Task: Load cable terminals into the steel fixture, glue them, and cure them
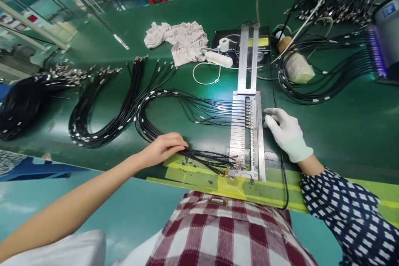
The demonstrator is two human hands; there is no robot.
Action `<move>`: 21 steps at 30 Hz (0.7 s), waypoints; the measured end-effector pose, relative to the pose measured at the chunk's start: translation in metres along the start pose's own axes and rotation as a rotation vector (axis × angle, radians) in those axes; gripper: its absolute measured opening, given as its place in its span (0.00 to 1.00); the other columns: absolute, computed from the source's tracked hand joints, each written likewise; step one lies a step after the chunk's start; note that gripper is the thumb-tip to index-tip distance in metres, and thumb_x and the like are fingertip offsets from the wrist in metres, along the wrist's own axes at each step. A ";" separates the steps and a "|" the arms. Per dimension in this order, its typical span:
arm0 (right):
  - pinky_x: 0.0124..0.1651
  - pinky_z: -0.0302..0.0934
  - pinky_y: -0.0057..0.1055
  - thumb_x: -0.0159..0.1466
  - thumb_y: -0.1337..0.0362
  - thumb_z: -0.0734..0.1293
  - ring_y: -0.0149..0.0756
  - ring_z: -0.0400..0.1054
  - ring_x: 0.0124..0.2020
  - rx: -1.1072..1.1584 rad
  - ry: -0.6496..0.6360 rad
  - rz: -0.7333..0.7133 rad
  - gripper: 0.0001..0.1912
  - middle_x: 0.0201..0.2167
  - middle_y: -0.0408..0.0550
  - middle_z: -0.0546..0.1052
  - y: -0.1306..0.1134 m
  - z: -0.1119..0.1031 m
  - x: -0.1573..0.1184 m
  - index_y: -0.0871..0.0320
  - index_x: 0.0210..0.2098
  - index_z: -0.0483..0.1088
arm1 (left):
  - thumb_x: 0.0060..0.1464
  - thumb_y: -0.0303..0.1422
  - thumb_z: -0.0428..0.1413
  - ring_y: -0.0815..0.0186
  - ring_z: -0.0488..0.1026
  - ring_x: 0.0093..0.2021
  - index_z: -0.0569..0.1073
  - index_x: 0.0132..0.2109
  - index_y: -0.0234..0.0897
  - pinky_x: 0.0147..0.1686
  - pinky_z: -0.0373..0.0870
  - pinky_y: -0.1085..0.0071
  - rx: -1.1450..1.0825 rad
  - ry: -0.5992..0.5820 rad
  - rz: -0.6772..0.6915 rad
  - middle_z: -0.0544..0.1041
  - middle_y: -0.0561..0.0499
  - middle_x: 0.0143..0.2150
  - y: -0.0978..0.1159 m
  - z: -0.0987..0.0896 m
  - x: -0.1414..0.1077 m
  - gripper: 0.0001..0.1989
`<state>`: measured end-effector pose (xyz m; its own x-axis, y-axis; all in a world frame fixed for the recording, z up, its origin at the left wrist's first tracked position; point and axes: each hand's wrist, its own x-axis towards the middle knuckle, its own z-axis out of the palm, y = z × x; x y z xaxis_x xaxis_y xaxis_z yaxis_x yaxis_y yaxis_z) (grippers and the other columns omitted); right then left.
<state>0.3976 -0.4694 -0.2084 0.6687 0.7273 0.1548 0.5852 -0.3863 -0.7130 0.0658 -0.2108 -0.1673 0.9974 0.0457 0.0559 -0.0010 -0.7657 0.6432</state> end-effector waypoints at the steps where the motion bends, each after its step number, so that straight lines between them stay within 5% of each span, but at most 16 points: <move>1: 0.50 0.64 0.44 0.68 0.54 0.61 0.48 0.77 0.41 -0.005 0.001 0.001 0.16 0.30 0.44 0.82 -0.001 0.000 0.000 0.52 0.49 0.72 | 0.68 0.34 0.52 0.65 0.76 0.42 0.80 0.48 0.37 0.41 0.73 0.70 -0.048 0.053 -0.014 0.79 0.45 0.41 0.001 -0.001 0.001 0.12; 6: 0.51 0.64 0.44 0.69 0.54 0.61 0.48 0.77 0.41 -0.001 -0.011 0.007 0.15 0.30 0.44 0.82 -0.003 -0.002 -0.001 0.52 0.49 0.72 | 0.66 0.33 0.55 0.63 0.74 0.42 0.80 0.45 0.39 0.44 0.71 0.67 0.103 0.234 -0.071 0.79 0.47 0.40 -0.007 0.003 0.014 0.09; 12: 0.54 0.64 0.45 0.69 0.53 0.61 0.48 0.77 0.43 0.048 -0.098 -0.021 0.17 0.33 0.45 0.82 0.002 -0.006 -0.004 0.53 0.51 0.71 | 0.67 0.34 0.51 0.56 0.71 0.47 0.73 0.52 0.33 0.47 0.68 0.59 0.352 0.043 -0.048 0.77 0.42 0.46 0.008 0.031 0.045 0.12; 17: 0.55 0.64 0.45 0.70 0.54 0.61 0.47 0.76 0.44 0.046 -0.087 0.002 0.16 0.33 0.45 0.82 0.000 -0.007 -0.006 0.53 0.51 0.72 | 0.68 0.30 0.50 0.61 0.71 0.43 0.71 0.51 0.35 0.45 0.70 0.65 0.103 -0.064 0.141 0.77 0.45 0.42 0.042 0.054 0.074 0.09; 21: 0.55 0.62 0.47 0.70 0.55 0.60 0.48 0.75 0.44 0.024 -0.090 -0.024 0.15 0.34 0.46 0.81 -0.001 -0.007 -0.006 0.53 0.50 0.72 | 0.66 0.26 0.53 0.67 0.72 0.40 0.72 0.45 0.36 0.42 0.71 0.71 -0.108 0.098 0.125 0.76 0.49 0.38 0.050 0.052 0.086 0.04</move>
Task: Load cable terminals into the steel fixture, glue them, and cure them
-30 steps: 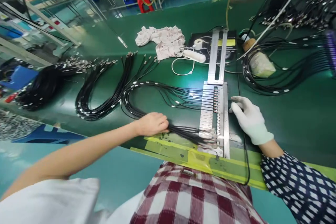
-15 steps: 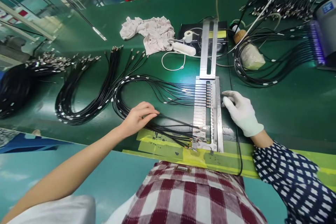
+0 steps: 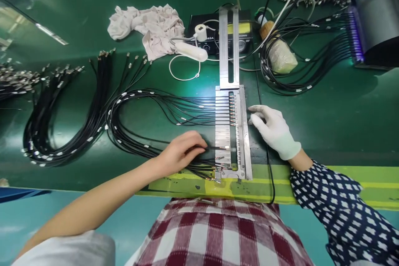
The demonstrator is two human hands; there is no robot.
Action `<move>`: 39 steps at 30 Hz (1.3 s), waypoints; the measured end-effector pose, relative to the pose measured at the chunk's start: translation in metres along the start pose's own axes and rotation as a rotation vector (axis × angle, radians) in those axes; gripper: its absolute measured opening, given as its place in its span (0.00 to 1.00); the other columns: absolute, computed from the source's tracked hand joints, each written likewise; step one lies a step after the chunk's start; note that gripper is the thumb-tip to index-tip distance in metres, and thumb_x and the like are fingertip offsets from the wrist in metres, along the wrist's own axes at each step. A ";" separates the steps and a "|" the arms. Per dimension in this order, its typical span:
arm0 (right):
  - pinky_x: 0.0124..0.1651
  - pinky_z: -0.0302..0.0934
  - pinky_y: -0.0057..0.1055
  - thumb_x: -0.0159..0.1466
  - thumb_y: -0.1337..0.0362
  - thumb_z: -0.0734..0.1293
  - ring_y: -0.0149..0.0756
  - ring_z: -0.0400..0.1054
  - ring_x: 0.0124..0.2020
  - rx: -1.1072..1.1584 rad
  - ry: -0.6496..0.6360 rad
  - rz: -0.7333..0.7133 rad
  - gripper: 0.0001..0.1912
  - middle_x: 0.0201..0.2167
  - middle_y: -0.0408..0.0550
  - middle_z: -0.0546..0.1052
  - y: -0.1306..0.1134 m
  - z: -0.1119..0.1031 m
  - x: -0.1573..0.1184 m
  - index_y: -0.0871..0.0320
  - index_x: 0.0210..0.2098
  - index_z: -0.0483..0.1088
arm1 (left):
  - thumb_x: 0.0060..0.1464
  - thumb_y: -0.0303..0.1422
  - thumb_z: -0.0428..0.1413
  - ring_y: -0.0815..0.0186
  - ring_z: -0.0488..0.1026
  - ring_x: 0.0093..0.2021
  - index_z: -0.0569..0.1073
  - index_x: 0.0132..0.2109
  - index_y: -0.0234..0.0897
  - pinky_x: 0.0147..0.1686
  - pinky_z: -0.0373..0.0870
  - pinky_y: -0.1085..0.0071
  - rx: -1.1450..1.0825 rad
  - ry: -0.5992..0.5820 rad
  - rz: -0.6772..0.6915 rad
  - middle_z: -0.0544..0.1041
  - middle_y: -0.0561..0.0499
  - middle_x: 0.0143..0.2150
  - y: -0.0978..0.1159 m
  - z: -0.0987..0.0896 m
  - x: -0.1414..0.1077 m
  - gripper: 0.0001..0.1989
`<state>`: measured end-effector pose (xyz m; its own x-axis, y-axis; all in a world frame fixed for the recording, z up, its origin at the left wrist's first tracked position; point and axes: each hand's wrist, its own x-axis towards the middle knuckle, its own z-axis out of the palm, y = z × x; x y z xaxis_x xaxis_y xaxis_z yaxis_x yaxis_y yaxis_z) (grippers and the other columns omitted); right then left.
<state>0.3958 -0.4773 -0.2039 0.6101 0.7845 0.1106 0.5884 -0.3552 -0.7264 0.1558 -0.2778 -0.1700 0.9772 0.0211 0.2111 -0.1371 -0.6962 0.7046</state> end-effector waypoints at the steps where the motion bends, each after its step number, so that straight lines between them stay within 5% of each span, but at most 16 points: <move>1: 0.55 0.61 0.48 0.70 0.55 0.60 0.48 0.75 0.43 -0.017 0.009 -0.006 0.15 0.33 0.46 0.81 0.000 0.000 0.000 0.53 0.50 0.72 | 0.66 0.26 0.54 0.67 0.73 0.40 0.73 0.45 0.37 0.41 0.71 0.71 0.007 0.051 -0.015 0.76 0.49 0.38 -0.002 -0.001 0.003 0.04; 5: 0.54 0.60 0.47 0.70 0.56 0.61 0.48 0.74 0.43 -0.063 0.039 -0.022 0.13 0.33 0.46 0.81 -0.002 0.000 0.000 0.51 0.48 0.73 | 0.67 0.26 0.52 0.67 0.73 0.37 0.74 0.49 0.36 0.38 0.71 0.72 0.185 0.111 0.066 0.75 0.49 0.37 -0.021 0.002 0.016 0.08; 11: 0.54 0.58 0.45 0.71 0.57 0.61 0.46 0.73 0.43 -0.067 0.023 -0.012 0.12 0.31 0.44 0.79 -0.006 -0.002 -0.002 0.51 0.48 0.73 | 0.67 0.22 0.41 0.66 0.72 0.36 0.70 0.61 0.35 0.35 0.70 0.73 0.462 -0.140 0.206 0.75 0.47 0.39 -0.039 -0.001 0.025 0.22; 17: 0.54 0.58 0.46 0.70 0.56 0.62 0.47 0.72 0.43 -0.068 0.014 0.005 0.11 0.32 0.44 0.79 -0.006 -0.001 -0.002 0.50 0.47 0.73 | 0.68 0.23 0.41 0.64 0.70 0.35 0.69 0.62 0.34 0.37 0.71 0.70 0.594 -0.211 0.273 0.74 0.46 0.39 -0.036 -0.006 0.034 0.21; 26: 0.54 0.58 0.48 0.70 0.55 0.63 0.46 0.71 0.42 -0.086 0.003 -0.023 0.10 0.34 0.44 0.79 -0.007 -0.001 -0.002 0.49 0.47 0.71 | 0.67 0.23 0.41 0.64 0.70 0.36 0.71 0.58 0.32 0.36 0.69 0.71 0.426 -0.221 0.232 0.74 0.46 0.39 -0.036 -0.004 0.045 0.19; 32: 0.65 0.50 0.57 0.64 0.48 0.67 0.54 0.66 0.53 -0.208 0.031 -0.090 0.20 0.46 0.50 0.75 -0.014 0.014 -0.005 0.50 0.51 0.69 | 0.68 0.26 0.44 0.61 0.68 0.40 0.70 0.62 0.41 0.39 0.61 0.66 0.579 -0.043 0.142 0.73 0.45 0.42 -0.036 0.013 0.020 0.20; 39: 0.62 0.54 0.56 0.65 0.48 0.67 0.54 0.67 0.53 -0.194 0.021 -0.111 0.20 0.48 0.51 0.76 -0.010 0.014 -0.006 0.51 0.51 0.68 | 0.69 0.26 0.42 0.61 0.66 0.39 0.63 0.67 0.36 0.38 0.57 0.65 0.568 -0.131 0.103 0.73 0.46 0.40 -0.034 0.016 0.008 0.22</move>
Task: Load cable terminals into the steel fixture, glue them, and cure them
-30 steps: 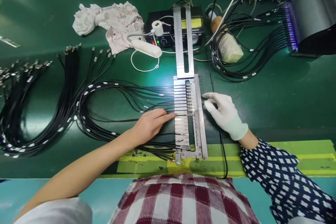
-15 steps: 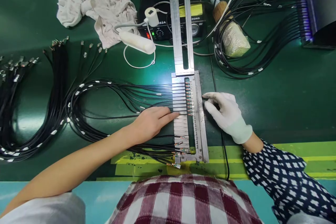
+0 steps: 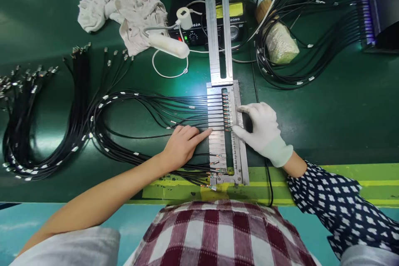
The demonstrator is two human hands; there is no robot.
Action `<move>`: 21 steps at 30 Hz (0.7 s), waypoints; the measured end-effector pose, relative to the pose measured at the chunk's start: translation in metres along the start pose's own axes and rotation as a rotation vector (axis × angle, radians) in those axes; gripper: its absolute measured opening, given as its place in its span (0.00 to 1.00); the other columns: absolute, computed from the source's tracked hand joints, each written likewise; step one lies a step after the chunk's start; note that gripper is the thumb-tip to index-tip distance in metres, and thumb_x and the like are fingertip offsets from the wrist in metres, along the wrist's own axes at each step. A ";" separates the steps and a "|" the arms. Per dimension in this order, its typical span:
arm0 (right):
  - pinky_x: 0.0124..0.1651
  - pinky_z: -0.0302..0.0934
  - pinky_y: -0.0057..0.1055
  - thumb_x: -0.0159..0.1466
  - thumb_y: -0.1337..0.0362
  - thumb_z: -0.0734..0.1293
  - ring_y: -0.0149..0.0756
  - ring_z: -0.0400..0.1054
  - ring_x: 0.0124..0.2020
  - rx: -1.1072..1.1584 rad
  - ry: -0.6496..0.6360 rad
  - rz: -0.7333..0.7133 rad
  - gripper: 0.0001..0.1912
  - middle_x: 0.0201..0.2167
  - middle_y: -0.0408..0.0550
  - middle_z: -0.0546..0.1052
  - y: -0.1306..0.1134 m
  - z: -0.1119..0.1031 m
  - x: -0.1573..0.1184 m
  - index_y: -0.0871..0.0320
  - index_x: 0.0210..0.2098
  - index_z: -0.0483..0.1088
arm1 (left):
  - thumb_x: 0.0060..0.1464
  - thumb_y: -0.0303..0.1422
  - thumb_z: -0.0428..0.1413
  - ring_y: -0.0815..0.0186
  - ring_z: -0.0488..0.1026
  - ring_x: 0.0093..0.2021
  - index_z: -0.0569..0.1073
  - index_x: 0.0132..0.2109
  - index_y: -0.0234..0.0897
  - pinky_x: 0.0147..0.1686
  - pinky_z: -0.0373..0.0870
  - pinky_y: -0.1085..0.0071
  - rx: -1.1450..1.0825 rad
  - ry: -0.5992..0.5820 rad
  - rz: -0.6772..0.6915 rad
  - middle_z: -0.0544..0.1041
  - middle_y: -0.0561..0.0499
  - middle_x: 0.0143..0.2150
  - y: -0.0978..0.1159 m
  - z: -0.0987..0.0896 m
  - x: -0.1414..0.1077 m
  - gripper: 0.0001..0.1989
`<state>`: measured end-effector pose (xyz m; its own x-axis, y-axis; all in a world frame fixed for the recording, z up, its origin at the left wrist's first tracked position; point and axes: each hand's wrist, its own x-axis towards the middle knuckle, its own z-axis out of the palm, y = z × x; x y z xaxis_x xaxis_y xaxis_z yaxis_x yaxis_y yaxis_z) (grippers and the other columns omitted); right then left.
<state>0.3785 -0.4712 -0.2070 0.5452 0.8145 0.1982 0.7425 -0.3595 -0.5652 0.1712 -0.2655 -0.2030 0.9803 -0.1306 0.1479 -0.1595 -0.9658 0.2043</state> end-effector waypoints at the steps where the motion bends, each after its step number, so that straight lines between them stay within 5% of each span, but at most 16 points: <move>1: 0.62 0.55 0.55 0.66 0.47 0.65 0.53 0.67 0.53 0.036 0.005 -0.009 0.20 0.49 0.51 0.76 0.001 -0.002 -0.003 0.51 0.52 0.68 | 0.69 0.27 0.43 0.61 0.67 0.40 0.63 0.67 0.36 0.39 0.58 0.64 -0.030 0.001 -0.013 0.74 0.46 0.41 0.001 -0.002 -0.002 0.21; 9: 0.61 0.57 0.52 0.71 0.50 0.62 0.52 0.67 0.56 0.104 0.028 0.028 0.15 0.50 0.51 0.77 0.002 -0.007 -0.022 0.51 0.51 0.69 | 0.68 0.29 0.52 0.63 0.71 0.44 0.68 0.54 0.36 0.47 0.70 0.66 -0.409 -0.011 -0.004 0.76 0.46 0.43 0.023 -0.008 -0.019 0.09; 15: 0.60 0.57 0.51 0.71 0.52 0.61 0.51 0.68 0.53 0.098 0.021 0.035 0.14 0.48 0.50 0.77 -0.002 -0.007 -0.018 0.51 0.50 0.69 | 0.68 0.23 0.46 0.66 0.70 0.42 0.69 0.58 0.35 0.42 0.71 0.71 -0.314 0.107 0.016 0.72 0.45 0.44 0.014 -0.007 0.005 0.16; 21: 0.60 0.57 0.49 0.72 0.49 0.59 0.50 0.67 0.53 0.111 0.004 0.046 0.16 0.48 0.50 0.77 -0.003 -0.010 -0.019 0.51 0.51 0.68 | 0.71 0.28 0.42 0.65 0.68 0.38 0.71 0.57 0.36 0.38 0.68 0.71 -0.091 0.082 0.119 0.71 0.48 0.39 0.007 -0.007 0.033 0.17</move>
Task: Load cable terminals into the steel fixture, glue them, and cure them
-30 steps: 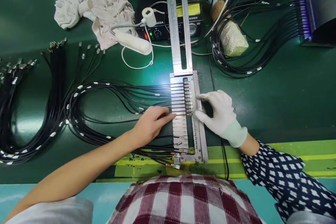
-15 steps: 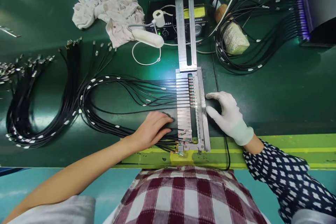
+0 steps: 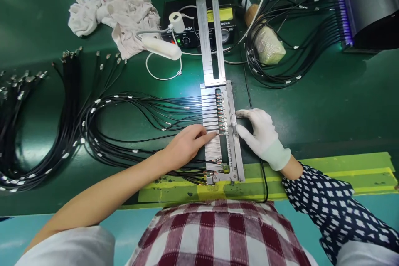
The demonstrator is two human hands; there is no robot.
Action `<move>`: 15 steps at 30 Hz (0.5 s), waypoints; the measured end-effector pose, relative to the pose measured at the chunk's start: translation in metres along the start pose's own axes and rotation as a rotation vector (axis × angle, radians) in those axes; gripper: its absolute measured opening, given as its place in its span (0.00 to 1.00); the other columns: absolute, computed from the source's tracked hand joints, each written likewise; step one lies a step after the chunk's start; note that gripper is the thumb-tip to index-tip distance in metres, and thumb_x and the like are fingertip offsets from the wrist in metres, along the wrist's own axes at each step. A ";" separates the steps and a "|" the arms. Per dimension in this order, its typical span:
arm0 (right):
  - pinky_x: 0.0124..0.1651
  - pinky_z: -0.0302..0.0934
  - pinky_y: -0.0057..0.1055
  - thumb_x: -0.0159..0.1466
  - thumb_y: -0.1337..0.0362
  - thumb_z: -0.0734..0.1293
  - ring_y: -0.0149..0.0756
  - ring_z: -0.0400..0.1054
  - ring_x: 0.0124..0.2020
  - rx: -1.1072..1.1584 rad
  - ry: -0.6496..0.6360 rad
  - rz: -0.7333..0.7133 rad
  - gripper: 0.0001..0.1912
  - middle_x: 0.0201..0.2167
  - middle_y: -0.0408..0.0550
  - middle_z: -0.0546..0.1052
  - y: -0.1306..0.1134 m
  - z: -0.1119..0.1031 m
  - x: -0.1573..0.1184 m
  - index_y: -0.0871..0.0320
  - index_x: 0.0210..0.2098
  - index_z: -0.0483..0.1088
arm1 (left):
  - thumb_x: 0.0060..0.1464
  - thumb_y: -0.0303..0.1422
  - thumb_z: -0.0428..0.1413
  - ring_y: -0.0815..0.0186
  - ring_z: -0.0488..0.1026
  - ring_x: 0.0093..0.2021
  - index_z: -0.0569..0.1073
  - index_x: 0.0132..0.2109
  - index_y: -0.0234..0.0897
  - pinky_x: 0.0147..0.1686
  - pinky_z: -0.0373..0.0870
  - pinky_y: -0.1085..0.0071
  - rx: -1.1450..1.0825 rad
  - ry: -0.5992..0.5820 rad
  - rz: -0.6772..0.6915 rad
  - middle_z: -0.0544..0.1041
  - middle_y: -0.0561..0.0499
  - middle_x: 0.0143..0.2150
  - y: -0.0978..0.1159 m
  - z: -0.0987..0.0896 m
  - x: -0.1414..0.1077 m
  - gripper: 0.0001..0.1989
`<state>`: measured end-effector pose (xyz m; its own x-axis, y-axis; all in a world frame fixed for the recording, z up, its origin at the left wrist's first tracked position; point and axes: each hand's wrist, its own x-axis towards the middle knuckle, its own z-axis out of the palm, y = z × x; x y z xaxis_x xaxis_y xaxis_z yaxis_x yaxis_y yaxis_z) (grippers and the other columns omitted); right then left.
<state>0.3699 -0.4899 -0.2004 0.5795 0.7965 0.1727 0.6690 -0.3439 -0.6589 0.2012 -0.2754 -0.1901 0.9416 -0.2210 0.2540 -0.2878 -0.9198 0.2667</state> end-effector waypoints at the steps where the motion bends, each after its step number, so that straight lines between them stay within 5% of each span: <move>1: 0.60 0.57 0.49 0.72 0.49 0.59 0.49 0.67 0.53 -0.002 -0.003 -0.001 0.16 0.48 0.50 0.77 0.000 0.000 0.000 0.51 0.51 0.68 | 0.71 0.28 0.41 0.65 0.68 0.37 0.71 0.57 0.35 0.38 0.68 0.71 0.009 -0.015 0.008 0.71 0.48 0.39 0.000 0.001 0.002 0.17; 15: 0.58 0.56 0.47 0.72 0.50 0.59 0.48 0.68 0.52 -0.033 -0.009 0.008 0.16 0.47 0.48 0.78 0.000 0.000 0.002 0.52 0.51 0.69 | 0.69 0.24 0.44 0.64 0.70 0.43 0.70 0.56 0.32 0.43 0.71 0.70 -0.072 0.032 0.032 0.73 0.44 0.43 0.001 0.004 0.006 0.15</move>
<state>0.3709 -0.4885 -0.2008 0.5807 0.7980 0.1609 0.6793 -0.3662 -0.6360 0.2067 -0.2792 -0.1917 0.9261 -0.2383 0.2924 -0.3304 -0.8865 0.3240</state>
